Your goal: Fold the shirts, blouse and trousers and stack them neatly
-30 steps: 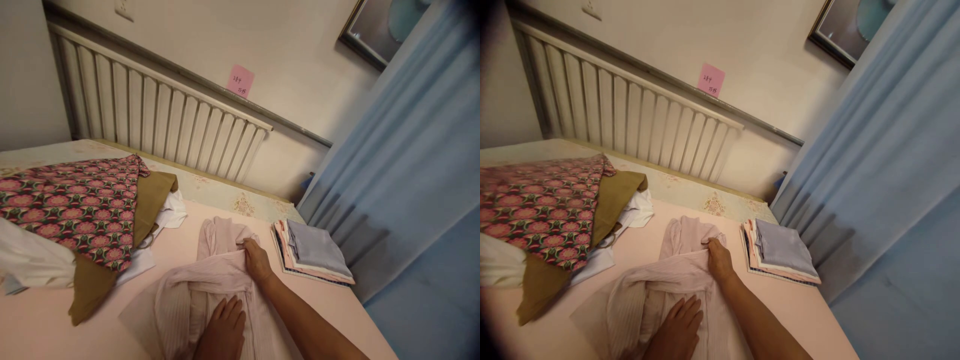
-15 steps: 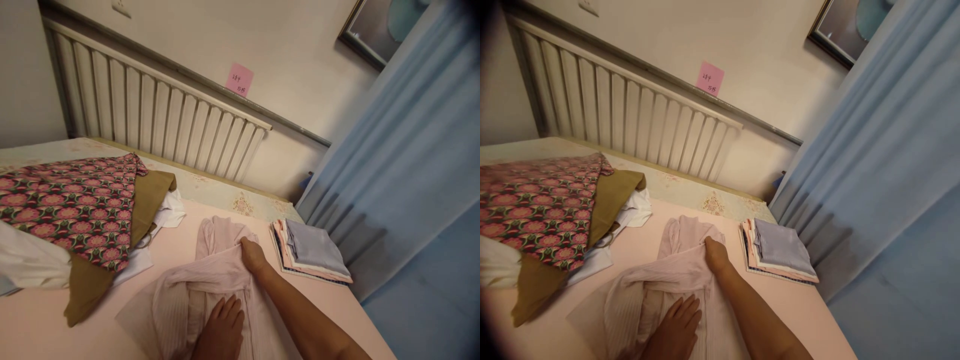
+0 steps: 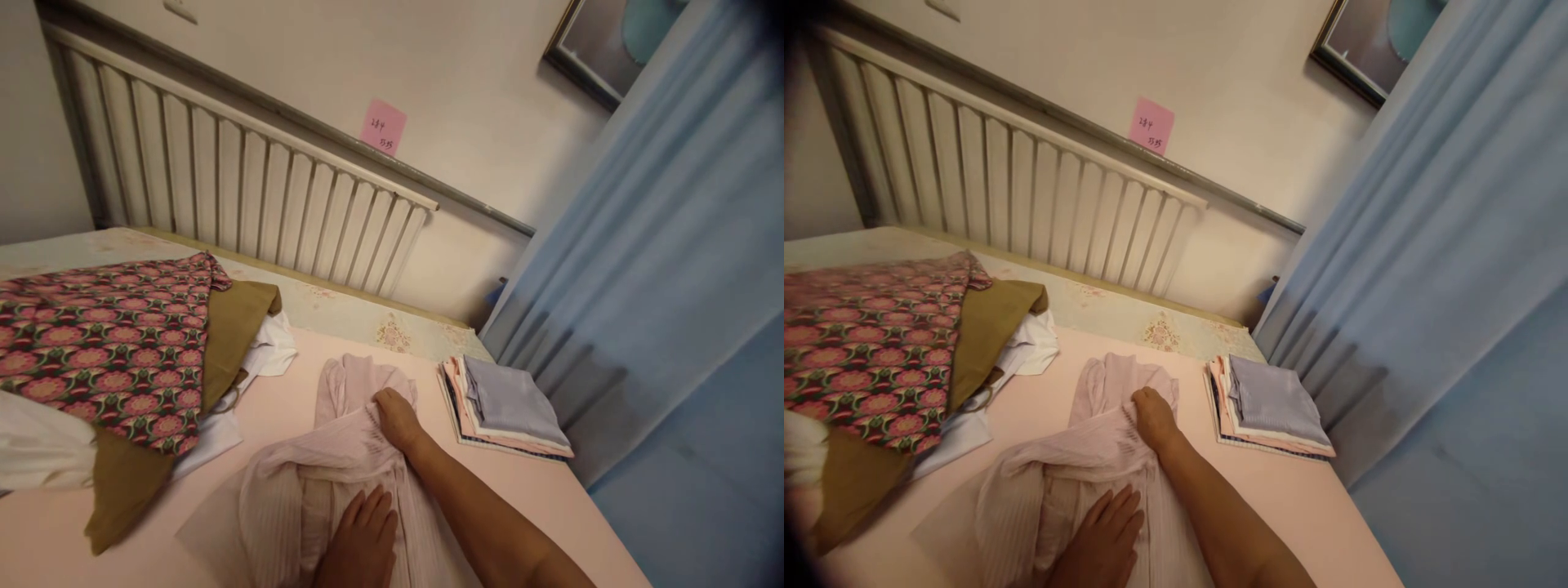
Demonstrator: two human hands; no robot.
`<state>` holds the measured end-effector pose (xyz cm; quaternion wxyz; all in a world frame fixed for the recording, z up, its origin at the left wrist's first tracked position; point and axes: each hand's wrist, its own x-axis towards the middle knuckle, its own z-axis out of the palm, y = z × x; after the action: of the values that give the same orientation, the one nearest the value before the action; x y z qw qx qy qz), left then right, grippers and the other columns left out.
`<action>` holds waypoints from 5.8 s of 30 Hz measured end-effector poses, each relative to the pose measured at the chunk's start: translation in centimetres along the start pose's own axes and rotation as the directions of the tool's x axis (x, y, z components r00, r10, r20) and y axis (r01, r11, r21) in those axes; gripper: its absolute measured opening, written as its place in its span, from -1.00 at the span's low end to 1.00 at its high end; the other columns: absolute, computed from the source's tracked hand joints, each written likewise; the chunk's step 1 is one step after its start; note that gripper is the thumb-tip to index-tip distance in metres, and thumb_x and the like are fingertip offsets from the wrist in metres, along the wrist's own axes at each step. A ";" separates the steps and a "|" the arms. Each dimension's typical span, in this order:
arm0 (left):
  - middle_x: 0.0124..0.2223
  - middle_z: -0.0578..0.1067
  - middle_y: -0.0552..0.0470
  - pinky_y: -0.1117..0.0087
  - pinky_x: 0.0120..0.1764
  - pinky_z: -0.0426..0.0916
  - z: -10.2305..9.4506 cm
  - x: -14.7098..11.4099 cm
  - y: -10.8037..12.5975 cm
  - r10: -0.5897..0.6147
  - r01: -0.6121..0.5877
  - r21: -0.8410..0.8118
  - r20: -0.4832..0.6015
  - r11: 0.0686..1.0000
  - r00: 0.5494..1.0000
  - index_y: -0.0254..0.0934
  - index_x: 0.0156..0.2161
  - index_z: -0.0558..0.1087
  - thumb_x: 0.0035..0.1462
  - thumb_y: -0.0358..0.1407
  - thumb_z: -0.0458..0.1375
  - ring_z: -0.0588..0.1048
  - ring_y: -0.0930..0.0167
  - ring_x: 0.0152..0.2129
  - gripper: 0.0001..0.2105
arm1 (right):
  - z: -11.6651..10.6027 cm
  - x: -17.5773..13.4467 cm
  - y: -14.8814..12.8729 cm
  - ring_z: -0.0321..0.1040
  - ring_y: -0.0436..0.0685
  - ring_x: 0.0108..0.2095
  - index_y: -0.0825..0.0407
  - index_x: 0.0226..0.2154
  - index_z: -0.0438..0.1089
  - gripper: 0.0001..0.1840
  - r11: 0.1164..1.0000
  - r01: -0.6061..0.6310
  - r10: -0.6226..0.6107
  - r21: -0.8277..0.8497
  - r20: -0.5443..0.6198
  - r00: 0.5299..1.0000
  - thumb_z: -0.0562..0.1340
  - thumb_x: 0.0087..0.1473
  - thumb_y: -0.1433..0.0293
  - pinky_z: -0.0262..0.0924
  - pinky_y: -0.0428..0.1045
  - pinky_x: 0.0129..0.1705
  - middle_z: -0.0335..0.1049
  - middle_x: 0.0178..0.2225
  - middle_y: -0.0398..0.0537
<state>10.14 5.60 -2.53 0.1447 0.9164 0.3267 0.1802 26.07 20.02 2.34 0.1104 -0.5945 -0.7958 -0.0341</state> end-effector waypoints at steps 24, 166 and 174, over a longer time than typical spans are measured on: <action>0.19 0.37 -0.05 0.20 0.20 0.06 1.5 -0.1 -0.6 0.042 -0.038 0.067 -0.059 0.997 0.997 -0.25 0.08 0.38 0.21 -0.25 0.00 0.25 0.28 0.17 -0.65 | -2.3 3.2 9.6 0.37 0.04 -0.35 0.00 -0.35 0.50 -0.82 0.954 -0.273 0.279 0.127 -0.032 0.960 0.18 0.01 0.48 0.09 -0.13 -0.30 0.51 -0.38 -0.09; -0.24 0.45 -0.11 0.27 -0.08 0.26 -11.5 -2.8 -9.6 -0.518 0.564 -0.093 -0.539 0.821 0.665 -0.27 -0.28 0.34 0.17 -0.30 -0.11 0.40 0.26 -0.18 -0.81 | 0.4 -16.4 -1.2 -0.12 0.19 0.31 0.04 0.26 0.09 -0.47 0.997 -0.018 0.026 0.073 -0.105 0.994 0.02 0.29 0.26 -0.11 0.25 0.30 0.03 0.29 0.04; -0.23 0.43 -0.03 0.29 -0.14 0.31 -10.6 -8.6 -4.5 -0.665 0.614 -0.306 -0.535 0.728 0.521 -0.21 -0.23 0.34 0.20 -0.13 -0.10 0.43 0.30 -0.24 -0.74 | 0.8 -16.4 -1.2 -0.09 0.20 0.30 0.08 0.23 0.14 -0.48 0.999 -0.018 0.023 0.046 -0.119 0.993 0.01 0.28 0.25 -0.10 0.23 0.30 0.07 0.27 0.06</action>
<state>-3.06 4.94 3.15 0.1226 0.6145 0.6606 0.4134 29.24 4.39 -1.86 0.1715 -0.5968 -0.7822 -0.0504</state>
